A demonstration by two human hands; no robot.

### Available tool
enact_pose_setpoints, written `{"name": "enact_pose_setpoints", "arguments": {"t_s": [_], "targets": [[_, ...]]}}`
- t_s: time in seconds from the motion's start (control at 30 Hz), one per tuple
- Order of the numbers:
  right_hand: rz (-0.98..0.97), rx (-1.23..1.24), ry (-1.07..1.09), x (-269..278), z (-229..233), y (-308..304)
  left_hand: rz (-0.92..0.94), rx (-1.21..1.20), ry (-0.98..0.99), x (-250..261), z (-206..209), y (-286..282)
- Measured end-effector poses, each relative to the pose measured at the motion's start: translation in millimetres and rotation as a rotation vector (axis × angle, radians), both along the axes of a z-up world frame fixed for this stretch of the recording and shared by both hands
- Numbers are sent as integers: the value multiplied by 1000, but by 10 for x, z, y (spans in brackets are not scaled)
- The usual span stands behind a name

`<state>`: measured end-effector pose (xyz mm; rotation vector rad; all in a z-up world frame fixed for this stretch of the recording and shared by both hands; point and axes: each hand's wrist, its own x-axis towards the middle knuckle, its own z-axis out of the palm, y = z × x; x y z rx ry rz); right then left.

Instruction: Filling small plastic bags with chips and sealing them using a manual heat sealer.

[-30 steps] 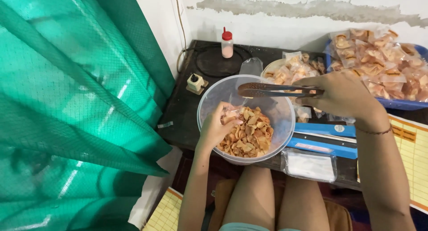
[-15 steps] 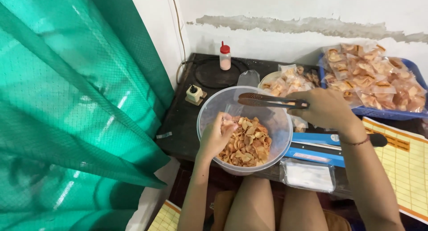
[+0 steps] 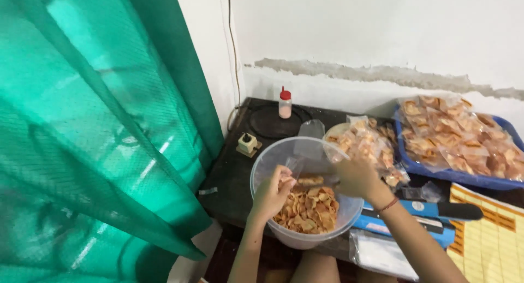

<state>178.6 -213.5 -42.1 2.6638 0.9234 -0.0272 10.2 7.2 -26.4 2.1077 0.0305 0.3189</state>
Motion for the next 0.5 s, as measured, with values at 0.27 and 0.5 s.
{"name": "enact_pose_setpoints", "arguments": {"t_s": [0.27, 0.5], "targets": [[185, -61, 149, -241, -150, 277, 12, 24, -19, 13, -16, 0], [262, -63, 62, -261, -233, 361, 18, -20, -11, 27, -86, 2]]}}
